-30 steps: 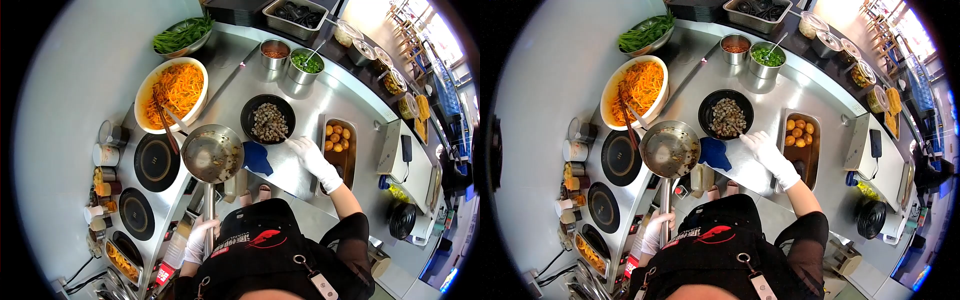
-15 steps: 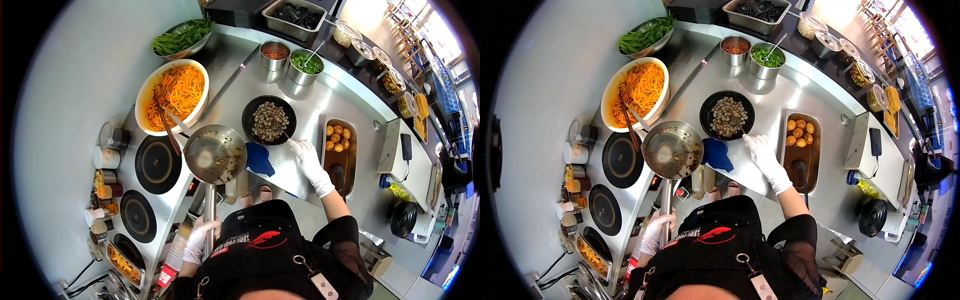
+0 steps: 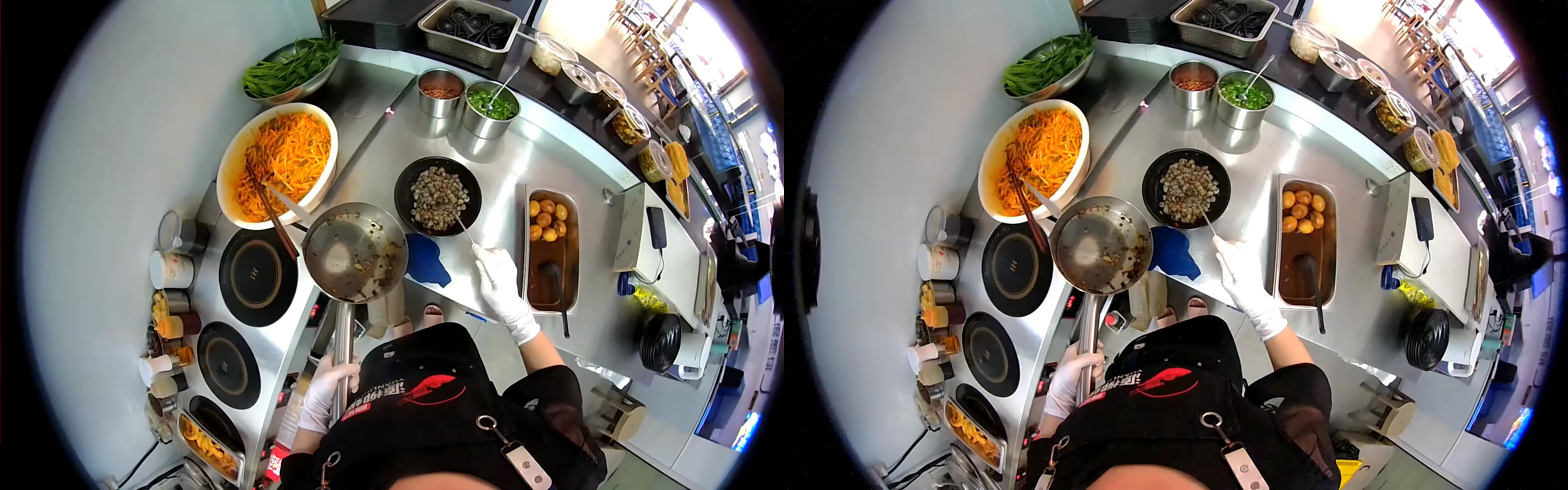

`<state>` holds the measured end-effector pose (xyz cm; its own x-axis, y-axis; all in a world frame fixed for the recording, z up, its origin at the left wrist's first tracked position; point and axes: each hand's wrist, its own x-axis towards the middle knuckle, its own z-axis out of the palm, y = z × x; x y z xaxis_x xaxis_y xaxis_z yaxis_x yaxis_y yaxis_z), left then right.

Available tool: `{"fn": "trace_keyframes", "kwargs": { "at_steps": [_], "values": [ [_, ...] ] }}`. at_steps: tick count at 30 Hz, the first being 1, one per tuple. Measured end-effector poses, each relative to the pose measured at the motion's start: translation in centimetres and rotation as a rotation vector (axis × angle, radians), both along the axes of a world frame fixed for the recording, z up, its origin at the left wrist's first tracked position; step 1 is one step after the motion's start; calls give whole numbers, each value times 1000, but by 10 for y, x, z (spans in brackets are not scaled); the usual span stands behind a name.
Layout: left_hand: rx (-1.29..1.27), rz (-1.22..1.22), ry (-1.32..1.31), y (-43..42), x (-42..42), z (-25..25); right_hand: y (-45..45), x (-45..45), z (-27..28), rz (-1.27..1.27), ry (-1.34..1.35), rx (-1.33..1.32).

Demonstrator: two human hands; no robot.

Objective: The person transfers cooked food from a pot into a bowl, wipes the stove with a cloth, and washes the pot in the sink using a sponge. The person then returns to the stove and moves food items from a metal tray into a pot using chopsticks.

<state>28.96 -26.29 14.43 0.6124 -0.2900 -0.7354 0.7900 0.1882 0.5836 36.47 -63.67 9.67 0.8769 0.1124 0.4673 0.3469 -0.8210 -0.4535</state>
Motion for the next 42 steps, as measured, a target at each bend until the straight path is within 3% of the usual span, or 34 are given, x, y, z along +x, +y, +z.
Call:
{"fn": "trace_keyframes", "kwargs": {
  "at_steps": [7,9,14,21,27,29,30,31,33,34,35,37,38,42],
  "values": [
    [3,-66,10,12,3,1,25,-22,-7,16,33,72],
    [1,-67,8,14,4,3,28,-15,-13,-28,-61,-66],
    [15,-100,-1,20,5,1,26,-6,2,-113,-39,133],
    [-1,-124,-4,23,2,0,21,23,-11,-148,-164,39],
    [3,-115,-20,22,-9,-6,21,16,-42,-29,96,-173],
    [16,-100,-19,20,-15,-6,18,10,-26,-89,162,-8],
    [19,-94,-15,19,-19,-6,11,14,-33,-140,156,165],
    [21,-91,-12,17,-23,-6,8,20,-43,-286,296,543],
    [30,-72,-5,13,-32,-8,-9,49,-57,-496,372,800],
    [38,-62,6,9,-37,-9,-14,65,-57,-503,559,1119],
    [38,-50,3,3,-40,-7,-17,78,-58,-490,562,1115],
    [77,-9,23,-9,-48,0,-17,97,-67,-400,817,1435],
    [105,-14,51,-14,-51,3,-16,103,-72,-295,812,1413],
    [63,117,60,-38,-66,10,-13,120,-84,-339,737,1365]
  ]
}}
